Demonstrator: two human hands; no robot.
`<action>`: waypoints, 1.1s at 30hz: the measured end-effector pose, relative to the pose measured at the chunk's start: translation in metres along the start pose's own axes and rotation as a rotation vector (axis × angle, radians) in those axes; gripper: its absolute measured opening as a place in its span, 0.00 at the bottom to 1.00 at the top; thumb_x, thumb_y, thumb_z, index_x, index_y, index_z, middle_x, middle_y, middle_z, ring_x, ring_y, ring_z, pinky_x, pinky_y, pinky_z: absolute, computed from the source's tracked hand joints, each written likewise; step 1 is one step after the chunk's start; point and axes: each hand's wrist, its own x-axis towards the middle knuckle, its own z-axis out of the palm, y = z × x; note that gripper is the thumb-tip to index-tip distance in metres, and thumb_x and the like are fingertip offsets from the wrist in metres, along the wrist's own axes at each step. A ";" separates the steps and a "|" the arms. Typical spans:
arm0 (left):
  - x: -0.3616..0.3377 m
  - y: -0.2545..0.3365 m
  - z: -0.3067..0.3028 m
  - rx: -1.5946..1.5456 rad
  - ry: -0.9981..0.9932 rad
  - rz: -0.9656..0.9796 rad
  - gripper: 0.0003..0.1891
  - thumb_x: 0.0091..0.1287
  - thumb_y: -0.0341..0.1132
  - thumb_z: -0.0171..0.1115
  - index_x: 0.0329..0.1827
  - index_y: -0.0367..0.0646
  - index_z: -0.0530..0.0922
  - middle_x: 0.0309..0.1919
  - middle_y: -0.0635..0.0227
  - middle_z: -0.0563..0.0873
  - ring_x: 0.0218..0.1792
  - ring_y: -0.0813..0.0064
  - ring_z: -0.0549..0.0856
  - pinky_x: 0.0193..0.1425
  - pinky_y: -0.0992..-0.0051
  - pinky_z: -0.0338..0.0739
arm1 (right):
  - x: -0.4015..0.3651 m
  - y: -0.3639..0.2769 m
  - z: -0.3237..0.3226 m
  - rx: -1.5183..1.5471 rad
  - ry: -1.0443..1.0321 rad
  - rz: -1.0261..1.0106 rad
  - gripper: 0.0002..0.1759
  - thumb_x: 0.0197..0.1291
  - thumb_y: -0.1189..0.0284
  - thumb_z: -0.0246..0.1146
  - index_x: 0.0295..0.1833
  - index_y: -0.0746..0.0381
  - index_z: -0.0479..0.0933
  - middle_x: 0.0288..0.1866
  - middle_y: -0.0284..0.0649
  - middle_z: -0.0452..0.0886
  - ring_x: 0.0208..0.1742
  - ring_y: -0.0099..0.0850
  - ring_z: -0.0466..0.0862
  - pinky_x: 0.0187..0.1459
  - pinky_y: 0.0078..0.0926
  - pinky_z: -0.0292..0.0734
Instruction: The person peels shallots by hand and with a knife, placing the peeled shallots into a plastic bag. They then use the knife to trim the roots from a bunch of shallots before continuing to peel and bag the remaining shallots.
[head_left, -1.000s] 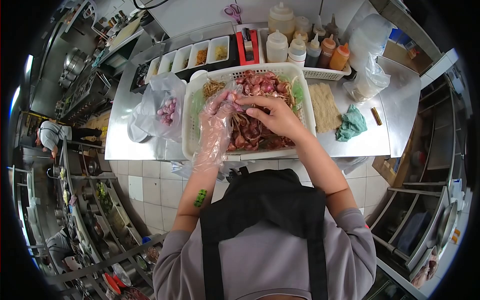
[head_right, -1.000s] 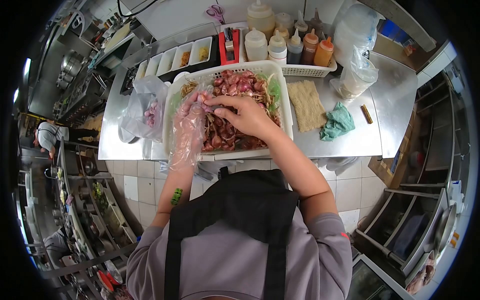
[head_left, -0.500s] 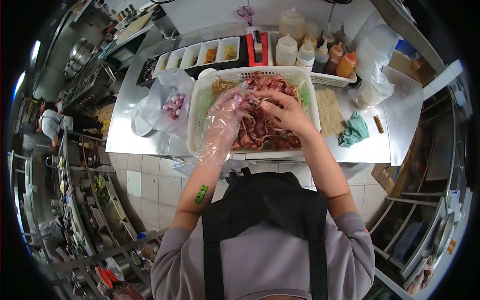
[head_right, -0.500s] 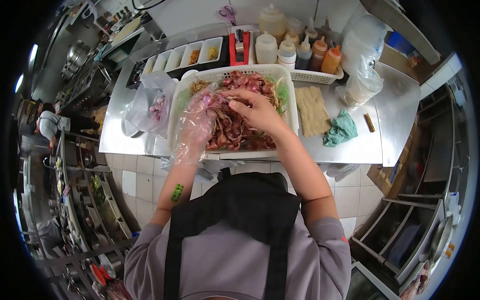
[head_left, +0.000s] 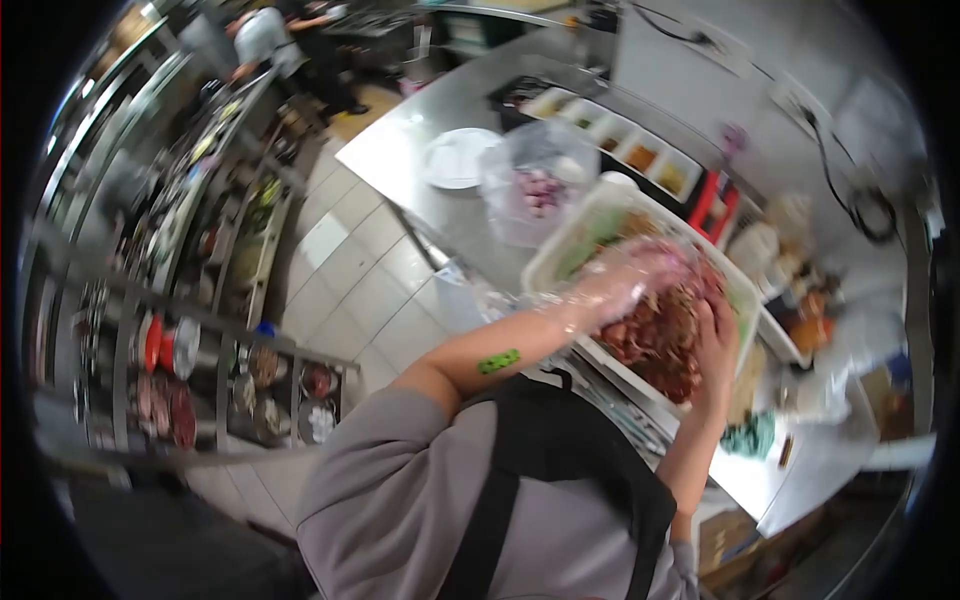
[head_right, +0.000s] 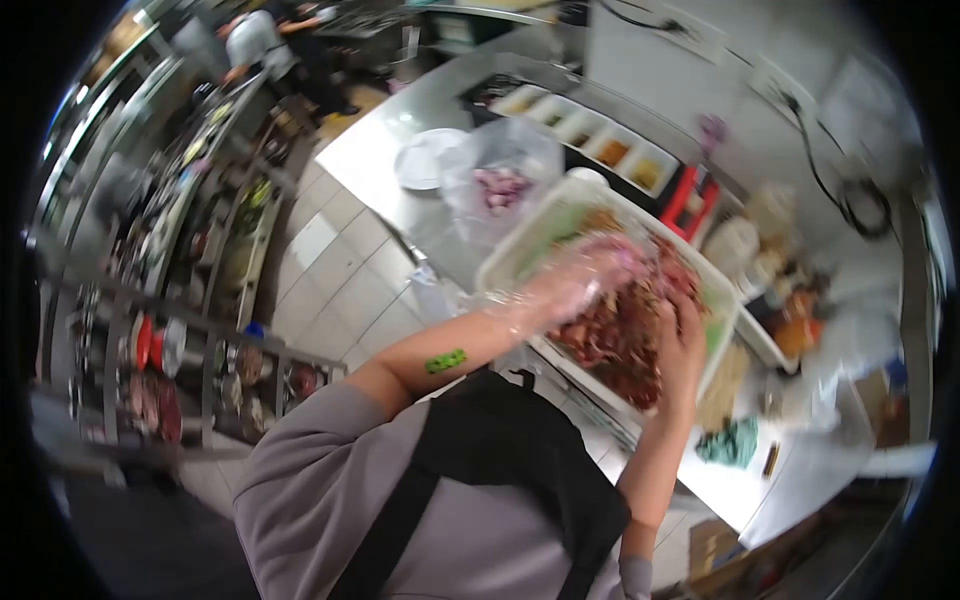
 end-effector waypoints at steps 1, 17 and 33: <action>0.010 -0.014 -0.017 -0.138 -0.039 0.043 0.12 0.66 0.29 0.59 0.50 0.36 0.74 0.48 0.59 0.81 0.53 0.65 0.80 0.63 0.69 0.73 | 0.003 0.001 -0.003 -0.093 -0.022 -0.080 0.15 0.66 0.70 0.56 0.53 0.67 0.74 0.49 0.40 0.79 0.52 0.27 0.76 0.56 0.22 0.67; 0.000 0.003 -0.002 -0.117 0.013 -0.045 0.08 0.63 0.25 0.61 0.45 0.37 0.76 0.45 0.63 0.82 0.48 0.71 0.81 0.56 0.72 0.77 | 0.002 -0.006 0.001 0.121 0.007 -0.120 0.15 0.66 0.76 0.56 0.57 0.68 0.69 0.53 0.41 0.76 0.52 0.26 0.76 0.53 0.22 0.71; 0.005 -0.011 -0.006 -0.093 0.049 -0.025 0.14 0.61 0.23 0.62 0.51 0.40 0.77 0.48 0.63 0.82 0.48 0.71 0.82 0.53 0.74 0.78 | -0.014 -0.039 0.013 0.041 -0.151 -0.223 0.23 0.63 0.73 0.58 0.64 0.58 0.69 0.49 0.36 0.77 0.42 0.22 0.74 0.43 0.21 0.72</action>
